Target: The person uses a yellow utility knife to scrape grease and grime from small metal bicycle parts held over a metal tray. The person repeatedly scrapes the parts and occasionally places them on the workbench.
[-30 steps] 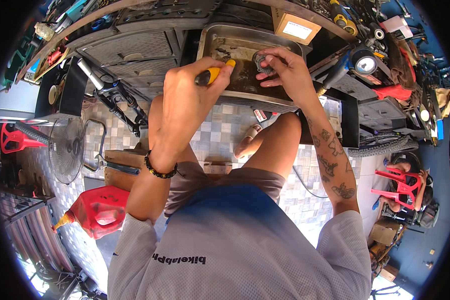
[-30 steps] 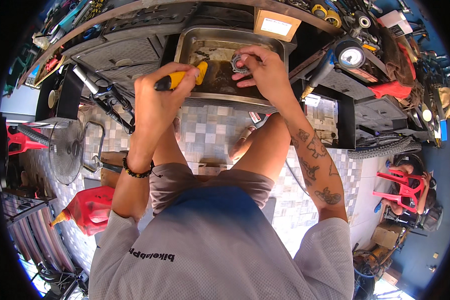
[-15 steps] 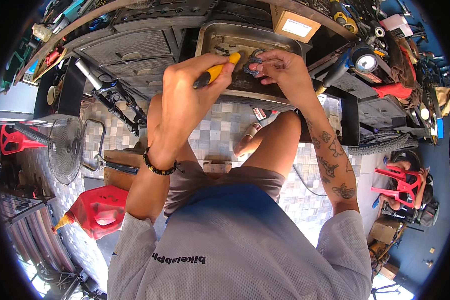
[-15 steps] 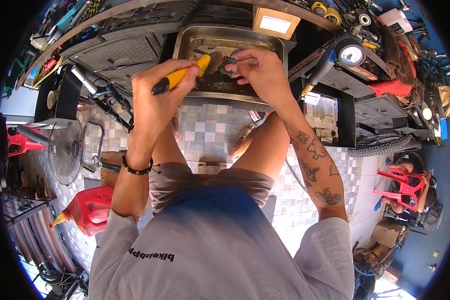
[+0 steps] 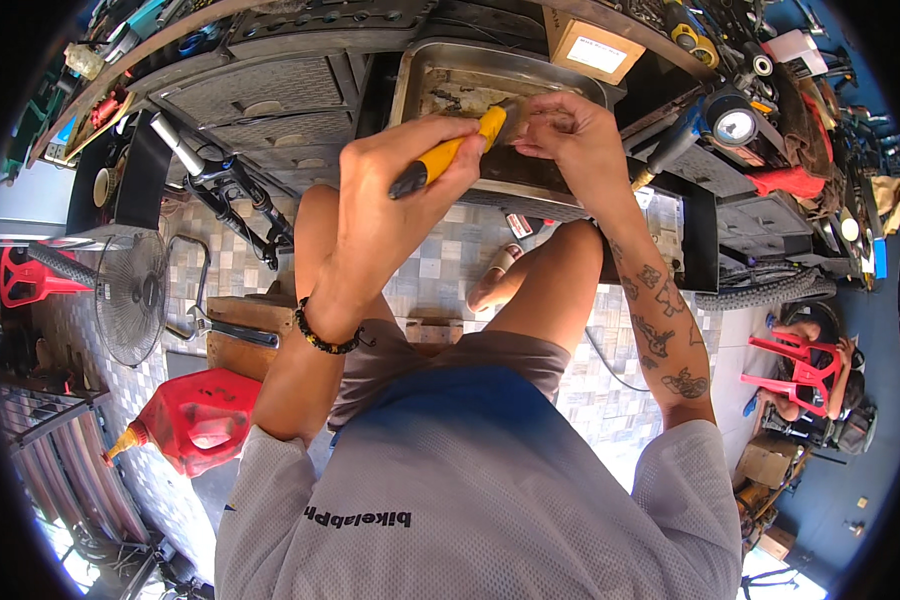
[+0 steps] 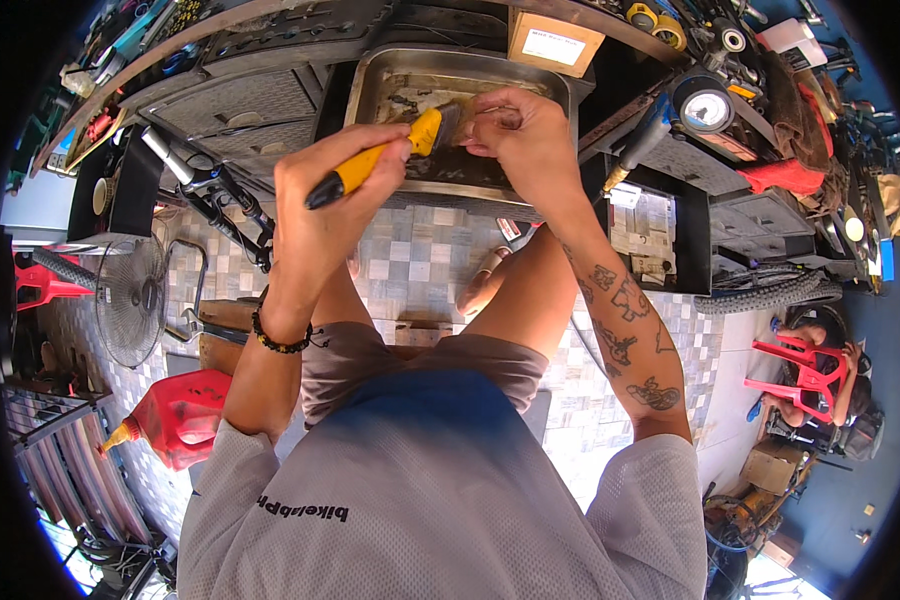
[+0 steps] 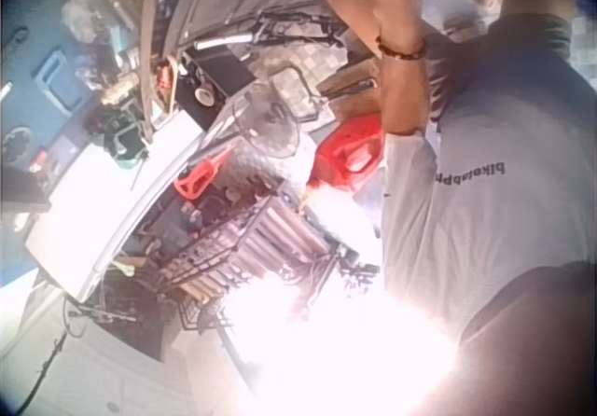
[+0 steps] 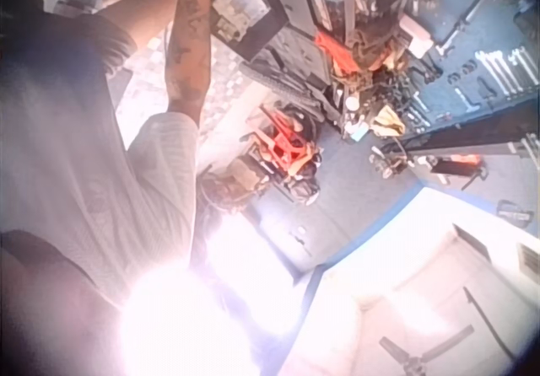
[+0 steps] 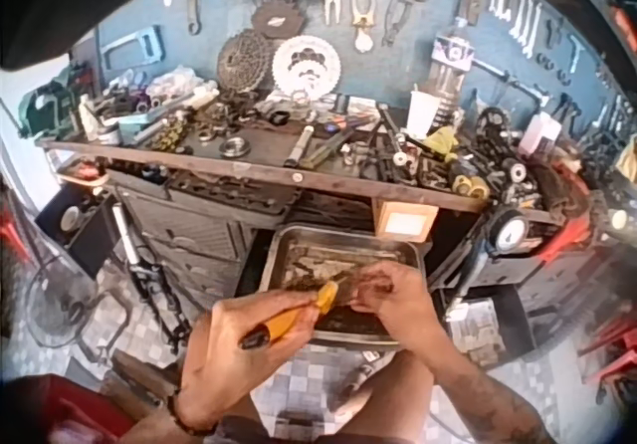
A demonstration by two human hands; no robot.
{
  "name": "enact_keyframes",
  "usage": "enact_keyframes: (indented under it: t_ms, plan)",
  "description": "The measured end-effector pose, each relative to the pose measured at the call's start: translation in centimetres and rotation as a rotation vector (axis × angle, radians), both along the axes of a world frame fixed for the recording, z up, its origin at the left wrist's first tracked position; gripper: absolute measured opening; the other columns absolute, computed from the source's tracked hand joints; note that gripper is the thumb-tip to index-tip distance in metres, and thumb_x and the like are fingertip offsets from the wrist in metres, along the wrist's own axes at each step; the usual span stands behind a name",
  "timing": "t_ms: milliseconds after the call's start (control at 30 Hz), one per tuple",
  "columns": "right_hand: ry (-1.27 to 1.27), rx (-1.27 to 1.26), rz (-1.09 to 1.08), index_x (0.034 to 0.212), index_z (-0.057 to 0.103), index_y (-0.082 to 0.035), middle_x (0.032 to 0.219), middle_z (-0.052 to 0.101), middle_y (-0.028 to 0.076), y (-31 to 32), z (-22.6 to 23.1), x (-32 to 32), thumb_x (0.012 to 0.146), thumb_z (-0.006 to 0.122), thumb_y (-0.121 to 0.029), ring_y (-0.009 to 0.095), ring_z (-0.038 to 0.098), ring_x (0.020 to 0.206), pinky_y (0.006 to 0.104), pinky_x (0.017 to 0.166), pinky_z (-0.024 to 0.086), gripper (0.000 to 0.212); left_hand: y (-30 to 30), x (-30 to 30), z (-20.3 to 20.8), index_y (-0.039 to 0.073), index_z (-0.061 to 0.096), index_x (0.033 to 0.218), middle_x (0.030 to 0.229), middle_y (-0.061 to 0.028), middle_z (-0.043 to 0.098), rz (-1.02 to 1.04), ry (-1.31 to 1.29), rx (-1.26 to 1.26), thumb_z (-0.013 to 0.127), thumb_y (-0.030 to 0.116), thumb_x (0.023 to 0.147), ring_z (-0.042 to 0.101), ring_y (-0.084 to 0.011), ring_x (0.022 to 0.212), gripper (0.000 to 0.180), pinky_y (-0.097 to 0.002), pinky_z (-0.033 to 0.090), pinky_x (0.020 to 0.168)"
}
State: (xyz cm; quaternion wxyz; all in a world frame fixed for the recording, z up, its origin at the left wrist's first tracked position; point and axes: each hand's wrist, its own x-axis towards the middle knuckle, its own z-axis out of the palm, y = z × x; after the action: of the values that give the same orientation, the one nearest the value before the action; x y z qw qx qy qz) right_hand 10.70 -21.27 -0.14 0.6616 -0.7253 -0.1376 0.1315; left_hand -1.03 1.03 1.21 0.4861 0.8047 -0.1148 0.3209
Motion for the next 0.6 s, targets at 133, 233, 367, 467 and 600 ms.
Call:
enact_keyframes:
  t_ms: [133,233,367,467,600]
  plan:
    - [-0.057,-0.089,-0.017,0.131,0.072,0.009,0.120,0.085,0.020,-0.5,0.4,0.4,0.108,0.071,0.001,0.020,0.083,0.102,0.0336,0.092,0.071,0.025,0.7,-0.3,0.2,-0.003,0.085,0.111,0.097,-0.0155,0.086,0.055,0.131,0.073,0.084,0.005,0.102,0.082,-0.0161,0.086,0.012,-0.0294,0.063,0.081]
    - [-0.091,-0.163,-0.010,0.128,0.075,0.009,0.118,0.085,0.019,-0.5,0.5,0.4,0.106,0.069,0.004,0.019,0.083,0.099,0.0328,0.090,0.072,0.023,0.6,-0.3,0.5,-0.003,0.085,0.111,0.096,-0.0149,0.086,0.060,0.073,0.024,0.084,0.005,0.102,0.082,-0.0162,0.085,0.012,-0.0292,0.062,0.081]
    - [-0.060,-0.109,0.002,0.125,0.078,0.010,0.112,0.085,0.018,0.3,0.2,-0.2,0.105,0.069,0.006,0.017,0.083,0.095,0.0312,0.085,0.071,0.023,-0.1,-0.2,0.7,-0.002,0.085,0.110,0.097,-0.0147,0.086,0.031,0.029,-0.037,0.084,0.005,0.102,0.082,-0.0159,0.085,0.011,-0.0288,0.062,0.080]
    - [-0.025,-0.125,-0.007,0.127,0.078,0.009,0.109,0.085,0.017,0.9,-0.3,-0.8,0.106,0.071,0.004,0.017,0.082,0.093,0.0304,0.084,0.071,0.023,-0.2,-0.3,0.7,-0.002,0.085,0.110,0.096,-0.0144,0.086,0.037,0.013,-0.024,0.084,0.006,0.102,0.081,-0.0148,0.084,0.011,-0.0288,0.062,0.079]
    - [-0.118,-0.151,-0.019,0.133,0.075,0.007,0.113,0.082,0.014,0.6,-0.1,-0.4,0.111,0.073,-0.003,0.018,0.082,0.103,0.0318,0.090,0.071,0.024,0.6,-0.2,0.7,-0.002,0.086,0.110,0.092,-0.0128,0.085,0.048,0.028,0.070,0.084,0.007,0.103,0.080,-0.0117,0.083,0.011,-0.0289,0.062,0.077]
